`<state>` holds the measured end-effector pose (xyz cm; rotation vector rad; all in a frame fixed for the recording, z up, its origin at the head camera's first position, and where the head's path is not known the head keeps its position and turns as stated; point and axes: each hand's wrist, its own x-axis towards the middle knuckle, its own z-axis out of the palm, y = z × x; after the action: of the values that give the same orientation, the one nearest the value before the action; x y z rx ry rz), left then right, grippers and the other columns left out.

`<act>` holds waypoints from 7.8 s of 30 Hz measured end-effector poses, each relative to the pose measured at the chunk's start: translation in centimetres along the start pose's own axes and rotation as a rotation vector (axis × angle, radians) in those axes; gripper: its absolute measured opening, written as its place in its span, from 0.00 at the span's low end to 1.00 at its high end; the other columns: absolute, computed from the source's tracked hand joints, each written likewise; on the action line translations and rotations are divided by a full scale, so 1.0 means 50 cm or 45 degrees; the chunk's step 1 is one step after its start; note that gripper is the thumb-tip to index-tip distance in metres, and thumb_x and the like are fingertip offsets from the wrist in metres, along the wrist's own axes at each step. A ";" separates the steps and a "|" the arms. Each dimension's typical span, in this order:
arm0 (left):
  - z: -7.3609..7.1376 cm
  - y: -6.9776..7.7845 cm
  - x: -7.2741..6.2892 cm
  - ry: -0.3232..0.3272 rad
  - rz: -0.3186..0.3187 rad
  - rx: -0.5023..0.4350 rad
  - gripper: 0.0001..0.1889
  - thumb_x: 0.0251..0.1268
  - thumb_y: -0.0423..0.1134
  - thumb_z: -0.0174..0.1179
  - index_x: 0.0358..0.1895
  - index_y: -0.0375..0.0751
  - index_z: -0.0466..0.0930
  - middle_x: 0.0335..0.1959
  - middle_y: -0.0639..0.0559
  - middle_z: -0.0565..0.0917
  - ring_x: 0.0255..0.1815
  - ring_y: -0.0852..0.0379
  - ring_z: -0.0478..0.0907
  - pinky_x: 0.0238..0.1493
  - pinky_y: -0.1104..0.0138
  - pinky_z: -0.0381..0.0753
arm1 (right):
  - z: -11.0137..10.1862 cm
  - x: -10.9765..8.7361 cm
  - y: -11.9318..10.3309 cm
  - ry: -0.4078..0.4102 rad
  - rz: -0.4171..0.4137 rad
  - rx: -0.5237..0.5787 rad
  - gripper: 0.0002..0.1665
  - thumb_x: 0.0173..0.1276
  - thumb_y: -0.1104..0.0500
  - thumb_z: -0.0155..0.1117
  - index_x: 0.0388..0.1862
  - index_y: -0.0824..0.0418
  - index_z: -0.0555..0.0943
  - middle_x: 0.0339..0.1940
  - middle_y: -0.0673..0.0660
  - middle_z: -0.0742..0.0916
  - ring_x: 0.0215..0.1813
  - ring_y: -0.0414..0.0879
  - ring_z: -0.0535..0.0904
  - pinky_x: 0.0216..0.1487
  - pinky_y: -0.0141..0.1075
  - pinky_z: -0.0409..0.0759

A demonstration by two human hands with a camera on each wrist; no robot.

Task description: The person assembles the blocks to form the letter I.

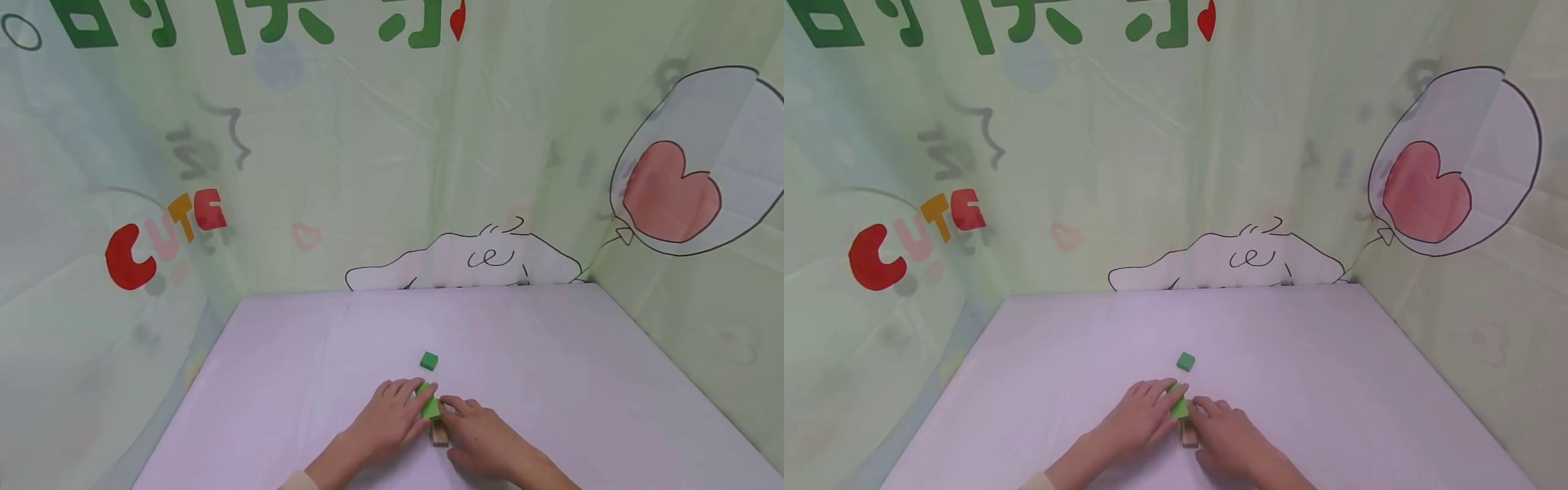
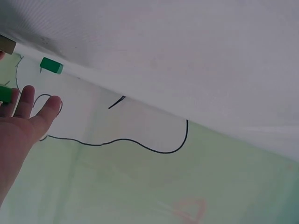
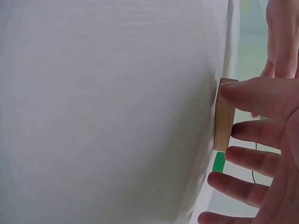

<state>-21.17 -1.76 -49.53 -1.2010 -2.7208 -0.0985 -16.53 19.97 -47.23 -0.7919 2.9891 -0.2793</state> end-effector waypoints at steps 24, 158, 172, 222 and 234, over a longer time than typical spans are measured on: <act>0.000 0.020 -0.052 0.092 0.136 0.067 0.29 0.86 0.56 0.37 0.81 0.50 0.60 0.73 0.53 0.73 0.70 0.55 0.73 0.67 0.54 0.75 | 0.001 0.000 0.006 -0.084 0.083 0.144 0.36 0.65 0.56 0.72 0.72 0.56 0.77 0.71 0.59 0.79 0.65 0.60 0.79 0.59 0.61 0.80; 0.034 0.066 -0.071 -0.081 0.287 0.251 0.30 0.82 0.65 0.36 0.78 0.58 0.65 0.78 0.54 0.67 0.69 0.58 0.72 0.60 0.62 0.78 | -0.020 0.089 0.067 0.223 0.241 0.069 0.24 0.68 0.55 0.73 0.62 0.57 0.84 0.60 0.58 0.86 0.62 0.58 0.83 0.61 0.55 0.82; 0.036 0.066 -0.071 -0.054 0.297 0.255 0.30 0.83 0.64 0.36 0.78 0.58 0.65 0.78 0.53 0.68 0.68 0.57 0.72 0.59 0.62 0.78 | -0.020 0.107 0.077 0.274 0.236 0.047 0.25 0.68 0.55 0.73 0.63 0.59 0.83 0.61 0.62 0.85 0.61 0.61 0.82 0.58 0.56 0.83; 0.052 0.067 -0.072 0.008 0.307 0.230 0.30 0.84 0.64 0.34 0.77 0.56 0.66 0.77 0.52 0.69 0.67 0.56 0.74 0.59 0.60 0.79 | 0.000 0.192 0.105 0.209 0.398 0.124 0.25 0.70 0.55 0.69 0.65 0.58 0.81 0.64 0.63 0.83 0.65 0.62 0.80 0.63 0.57 0.80; 0.056 0.069 -0.070 0.098 0.319 0.270 0.28 0.84 0.62 0.35 0.74 0.56 0.69 0.75 0.51 0.71 0.64 0.56 0.75 0.55 0.62 0.78 | -0.001 0.205 0.105 0.180 0.381 0.102 0.24 0.70 0.54 0.70 0.63 0.58 0.82 0.61 0.63 0.84 0.62 0.61 0.81 0.61 0.56 0.81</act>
<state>-16.65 -1.61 -52.91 -1.4269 -2.4200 0.1668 -28.02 19.39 -48.02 -0.3225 3.1446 -0.4539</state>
